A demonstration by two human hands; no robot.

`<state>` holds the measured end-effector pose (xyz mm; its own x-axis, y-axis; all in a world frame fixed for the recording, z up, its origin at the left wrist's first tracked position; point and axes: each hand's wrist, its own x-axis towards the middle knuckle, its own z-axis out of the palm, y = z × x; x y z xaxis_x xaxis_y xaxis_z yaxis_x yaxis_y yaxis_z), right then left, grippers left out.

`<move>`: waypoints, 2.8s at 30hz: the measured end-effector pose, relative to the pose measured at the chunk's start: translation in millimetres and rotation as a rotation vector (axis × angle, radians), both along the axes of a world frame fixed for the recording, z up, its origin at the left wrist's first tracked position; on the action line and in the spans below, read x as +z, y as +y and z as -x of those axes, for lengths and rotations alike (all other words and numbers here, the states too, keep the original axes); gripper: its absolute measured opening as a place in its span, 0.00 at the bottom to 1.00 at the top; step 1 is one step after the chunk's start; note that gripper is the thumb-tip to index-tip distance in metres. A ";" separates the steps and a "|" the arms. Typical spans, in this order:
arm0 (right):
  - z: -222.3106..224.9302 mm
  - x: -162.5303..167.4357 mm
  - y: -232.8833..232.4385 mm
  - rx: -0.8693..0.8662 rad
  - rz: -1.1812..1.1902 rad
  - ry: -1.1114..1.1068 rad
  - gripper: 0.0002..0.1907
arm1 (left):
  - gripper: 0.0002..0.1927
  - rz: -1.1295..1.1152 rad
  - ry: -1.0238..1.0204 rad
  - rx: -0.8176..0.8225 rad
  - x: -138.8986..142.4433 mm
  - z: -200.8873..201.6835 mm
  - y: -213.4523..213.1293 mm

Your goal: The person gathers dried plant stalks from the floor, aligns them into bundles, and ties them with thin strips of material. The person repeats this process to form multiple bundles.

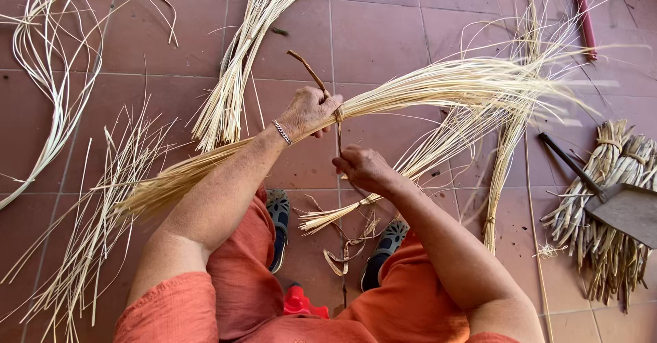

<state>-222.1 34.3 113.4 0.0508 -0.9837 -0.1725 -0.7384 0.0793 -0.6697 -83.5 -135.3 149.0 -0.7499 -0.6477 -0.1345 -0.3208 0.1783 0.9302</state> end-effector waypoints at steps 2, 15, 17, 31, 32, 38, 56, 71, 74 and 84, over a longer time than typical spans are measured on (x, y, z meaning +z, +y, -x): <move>-8.6 13.1 5.0 0.048 -0.075 0.252 0.20 | 0.16 0.044 0.027 0.003 -7.5 1.3 -2.4; 20.7 27.4 -26.1 -0.192 0.181 -0.725 0.33 | 0.17 0.125 0.012 -0.134 -40.0 10.5 -2.2; 24.3 25.7 -30.3 -0.286 0.037 -0.799 0.40 | 0.18 0.017 -0.007 -0.068 -37.7 11.9 -6.2; 13.1 2.5 -63.1 -0.614 0.141 -1.430 0.22 | 0.11 0.311 0.209 0.016 -18.2 22.2 0.7; 12.3 2.3 -64.7 -0.608 0.151 -1.428 0.21 | 0.10 0.366 0.299 0.048 -17.6 21.3 -1.3; 0.6 7.3 -66.3 -0.546 0.184 -1.437 0.16 | 0.12 0.105 0.212 0.113 -13.2 13.2 -22.6; 2.8 8.3 -66.4 -0.707 0.145 -1.305 0.11 | 0.17 0.340 -0.009 -0.055 -22.6 7.7 -24.0; 18.8 -11.1 -48.8 -0.675 0.015 -1.278 0.14 | 0.12 0.543 0.008 -0.178 -19.3 -1.6 -15.0; 17.8 -18.0 -47.1 -0.683 0.019 -1.258 0.15 | 0.06 0.875 0.165 -0.122 -31.5 1.2 -21.2; 34.5 -27.6 -43.8 -0.701 0.040 -1.193 0.18 | 0.10 0.440 -0.172 -0.389 -51.2 1.7 -14.2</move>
